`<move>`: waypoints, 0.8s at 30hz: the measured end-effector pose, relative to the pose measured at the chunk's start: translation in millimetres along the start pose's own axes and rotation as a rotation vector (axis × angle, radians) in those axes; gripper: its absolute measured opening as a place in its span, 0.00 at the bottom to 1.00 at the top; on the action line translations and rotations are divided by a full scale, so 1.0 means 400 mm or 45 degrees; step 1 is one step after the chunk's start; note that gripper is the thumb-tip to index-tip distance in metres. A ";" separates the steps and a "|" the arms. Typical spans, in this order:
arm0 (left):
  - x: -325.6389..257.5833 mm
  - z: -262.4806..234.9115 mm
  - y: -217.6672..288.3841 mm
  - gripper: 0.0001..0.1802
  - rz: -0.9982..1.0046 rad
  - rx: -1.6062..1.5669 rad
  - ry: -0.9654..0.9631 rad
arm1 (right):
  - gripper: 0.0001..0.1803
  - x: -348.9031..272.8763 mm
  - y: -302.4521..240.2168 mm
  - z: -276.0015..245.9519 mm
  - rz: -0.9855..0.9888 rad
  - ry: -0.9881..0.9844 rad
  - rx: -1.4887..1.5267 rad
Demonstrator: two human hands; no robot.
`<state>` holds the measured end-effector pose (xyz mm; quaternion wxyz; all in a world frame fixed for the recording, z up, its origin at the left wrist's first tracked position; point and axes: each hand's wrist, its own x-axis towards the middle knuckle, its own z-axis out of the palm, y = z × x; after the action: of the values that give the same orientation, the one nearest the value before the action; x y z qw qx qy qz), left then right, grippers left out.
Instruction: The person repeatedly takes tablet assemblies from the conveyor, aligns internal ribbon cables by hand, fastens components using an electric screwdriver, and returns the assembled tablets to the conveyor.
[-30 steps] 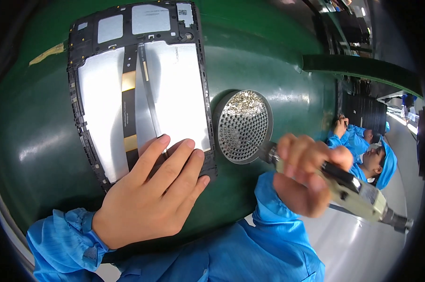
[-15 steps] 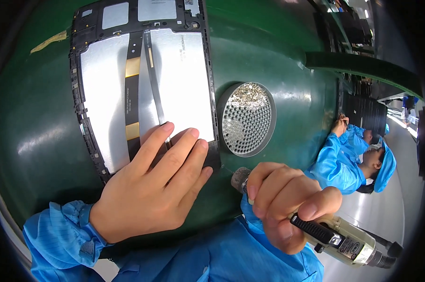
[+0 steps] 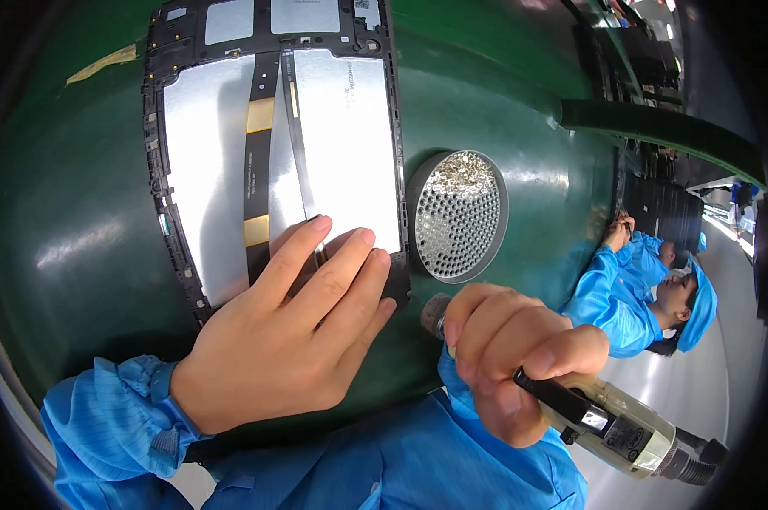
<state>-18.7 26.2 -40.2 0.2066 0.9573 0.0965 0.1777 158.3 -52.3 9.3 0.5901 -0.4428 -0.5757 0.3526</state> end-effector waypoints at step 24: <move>0.002 0.003 0.001 0.12 0.015 0.020 0.008 | 0.20 0.046 0.075 -0.062 -0.018 0.356 0.183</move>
<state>-17.6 25.7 -41.0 0.1978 0.9589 0.0930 0.1811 187.2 -27.5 -10.4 0.6973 -0.4401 -0.4641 0.3236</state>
